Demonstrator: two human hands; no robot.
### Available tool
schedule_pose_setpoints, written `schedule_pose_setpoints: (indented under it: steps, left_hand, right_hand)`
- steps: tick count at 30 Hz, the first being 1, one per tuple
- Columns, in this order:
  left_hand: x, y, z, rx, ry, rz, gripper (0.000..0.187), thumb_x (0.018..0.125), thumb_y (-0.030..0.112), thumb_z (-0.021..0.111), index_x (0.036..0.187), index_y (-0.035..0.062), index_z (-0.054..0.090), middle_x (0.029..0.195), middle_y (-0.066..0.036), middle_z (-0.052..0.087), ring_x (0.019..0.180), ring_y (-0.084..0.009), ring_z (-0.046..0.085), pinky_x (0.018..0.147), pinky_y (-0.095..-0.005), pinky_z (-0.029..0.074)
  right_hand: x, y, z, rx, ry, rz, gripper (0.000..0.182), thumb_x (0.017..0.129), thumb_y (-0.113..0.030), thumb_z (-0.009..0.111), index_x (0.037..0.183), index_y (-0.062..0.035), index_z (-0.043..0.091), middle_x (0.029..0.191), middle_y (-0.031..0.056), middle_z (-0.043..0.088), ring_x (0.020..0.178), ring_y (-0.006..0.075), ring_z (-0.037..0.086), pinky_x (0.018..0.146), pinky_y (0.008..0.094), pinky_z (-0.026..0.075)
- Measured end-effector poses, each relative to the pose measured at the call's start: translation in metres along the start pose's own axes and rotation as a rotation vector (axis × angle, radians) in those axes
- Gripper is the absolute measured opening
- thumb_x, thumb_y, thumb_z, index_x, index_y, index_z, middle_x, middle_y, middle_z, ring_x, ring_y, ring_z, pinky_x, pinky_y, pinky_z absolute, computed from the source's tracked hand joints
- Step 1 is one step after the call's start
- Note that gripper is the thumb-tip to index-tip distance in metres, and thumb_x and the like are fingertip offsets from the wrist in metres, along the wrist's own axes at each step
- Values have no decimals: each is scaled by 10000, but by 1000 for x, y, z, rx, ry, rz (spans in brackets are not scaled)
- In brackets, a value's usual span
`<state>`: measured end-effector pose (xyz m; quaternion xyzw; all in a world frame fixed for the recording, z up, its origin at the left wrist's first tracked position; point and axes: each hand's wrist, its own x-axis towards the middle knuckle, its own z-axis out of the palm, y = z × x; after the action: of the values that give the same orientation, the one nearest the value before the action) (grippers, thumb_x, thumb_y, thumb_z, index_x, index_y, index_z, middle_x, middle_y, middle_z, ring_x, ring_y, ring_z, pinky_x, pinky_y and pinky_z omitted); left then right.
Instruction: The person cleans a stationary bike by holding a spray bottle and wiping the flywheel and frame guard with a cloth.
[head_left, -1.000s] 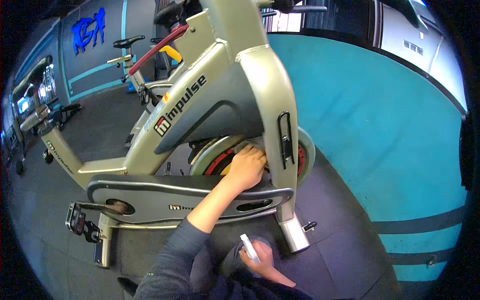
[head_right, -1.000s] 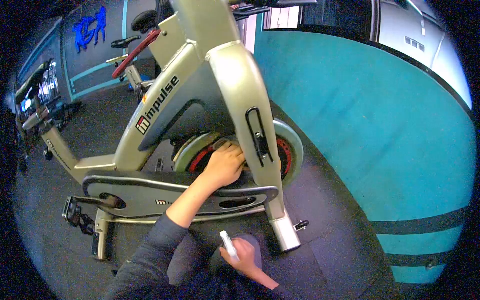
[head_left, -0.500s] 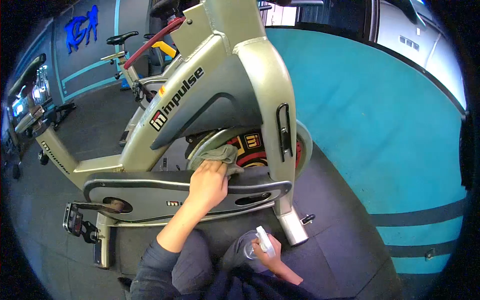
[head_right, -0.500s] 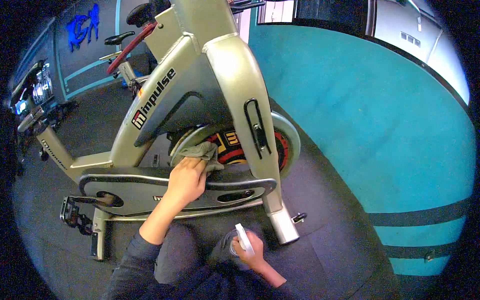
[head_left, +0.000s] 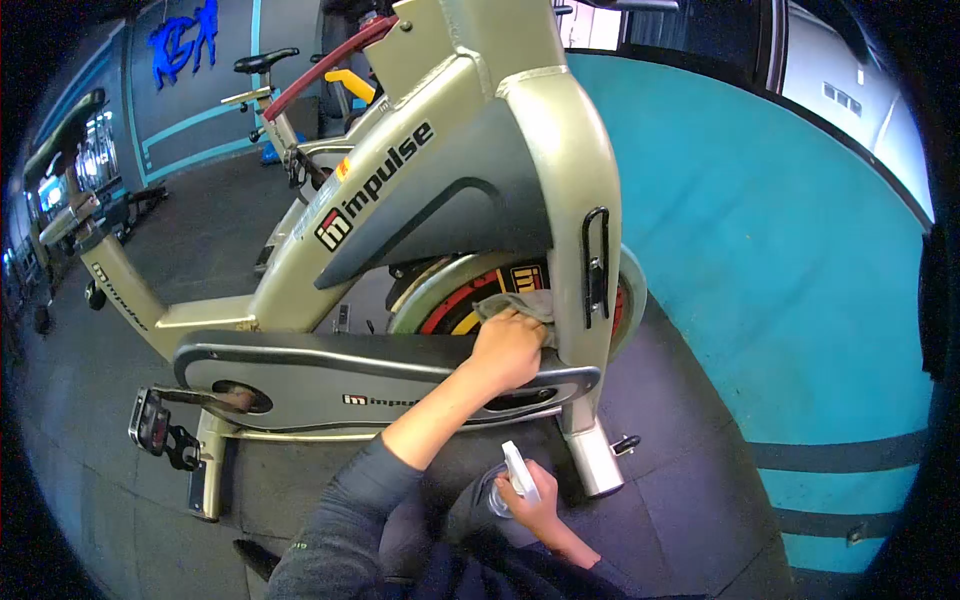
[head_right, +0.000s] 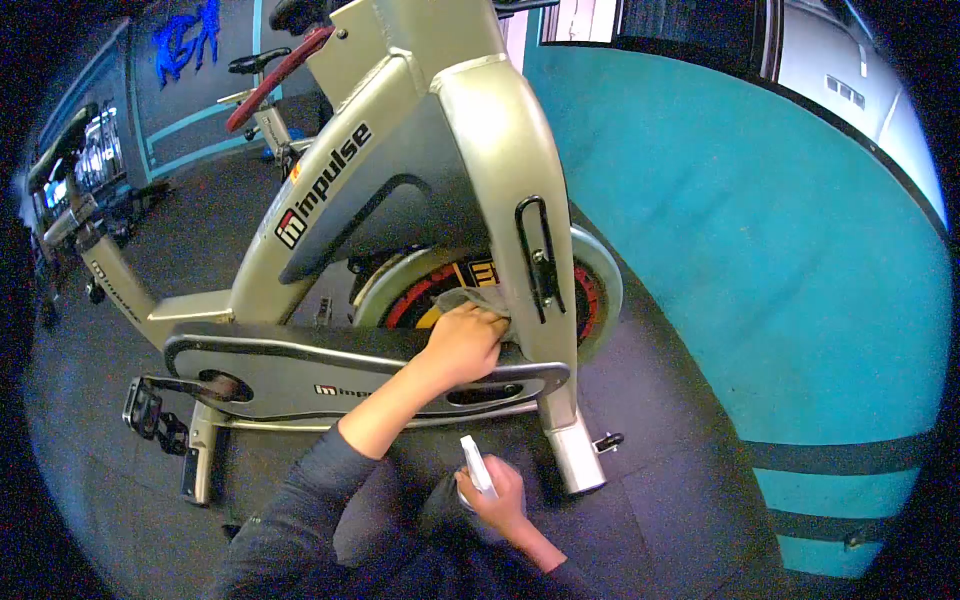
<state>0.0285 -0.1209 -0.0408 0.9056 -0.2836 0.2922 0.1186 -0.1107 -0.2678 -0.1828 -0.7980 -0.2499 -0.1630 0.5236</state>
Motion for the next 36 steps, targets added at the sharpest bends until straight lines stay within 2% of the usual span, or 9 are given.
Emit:
schedule_pose_setpoints:
  steps: [3, 5, 9, 11, 15, 23, 30, 32, 36]
  left_hand:
    - [8, 7, 8, 26, -43, -10, 227, 735, 156, 535, 878, 25, 653, 919, -130, 642, 941, -297, 599, 882, -394, 443]
    - [6, 8, 12, 7, -32, -48, 223, 738, 163, 540, 869, 26, 656, 937, -131, 643, 951, -292, 596, 908, -389, 429]
    - [-3, 6, 10, 13, 70, -50, 254, 750, 149, 542, 953, 33, 643, 973, -128, 636, 995, -277, 586, 967, -387, 396]
    - [-11, 7, 0, 22, 90, -79, 308, 761, 120, 538, 1042, 29, 624, 986, -130, 632, 1000, -278, 586, 963, -399, 402]
    - [-27, -1, -33, 95, 262, -202, 409, 757, 80, 570, 1162, 18, 577, 1009, -141, 618, 980, -291, 580, 925, -421, 424]
    - [-21, -8, -19, 167, 152, -88, 418, 757, 109, 580, 1168, 33, 563, 1102, -134, 589, 1084, -287, 537, 993, -419, 366]
    - [10, 4, 9, 164, 249, 10, 227, 731, 108, 550, 950, 56, 579, 900, -101, 570, 931, -266, 547, 958, -419, 373]
    - [12, 7, 11, 206, 220, 0, 222, 749, 119, 540, 956, 50, 585, 904, -102, 586, 963, -265, 550, 955, -427, 378]
    - [1, 7, 1, 71, 224, -52, 245, 775, 127, 545, 997, 37, 597, 985, -124, 612, 1008, -276, 568, 933, -419, 407]
  right_hand:
    - [-4, -2, 1, 14, 4, 55, 171, 765, -145, 726, 811, -13, 627, 705, 78, 613, 611, 164, 591, 574, 285, 456]
    - [-4, -6, 0, 46, 53, 53, 163, 745, -167, 733, 790, -55, 624, 726, 101, 623, 644, 273, 613, 595, 353, 478]
    - [-11, -1, -3, 11, 50, 44, 168, 736, -156, 734, 807, -52, 622, 738, 102, 629, 657, 274, 622, 604, 351, 485]
    - [-13, 1, -4, 41, 68, 1, 171, 768, -131, 709, 829, 1, 618, 735, 80, 624, 630, 167, 605, 587, 283, 468]
    - [-19, 2, -6, 25, 82, -24, 158, 758, -105, 701, 834, -1, 611, 743, 84, 628, 641, 165, 608, 592, 284, 472]
    - [-11, 11, 0, 19, 50, -5, 162, 754, -87, 704, 849, 1, 606, 746, 74, 635, 625, 139, 601, 575, 272, 471]
    - [-6, 7, 1, 8, 24, -20, 167, 765, -89, 702, 862, 12, 611, 745, 69, 634, 621, 122, 595, 572, 260, 469]
    - [-7, 2, 2, 101, 56, 110, 154, 728, -135, 733, 795, -41, 632, 725, 107, 617, 640, 263, 611, 590, 344, 473]
    - [-10, 2, -4, 82, 63, 118, 154, 735, -131, 726, 808, -35, 630, 747, 105, 632, 656, 256, 623, 605, 338, 484]
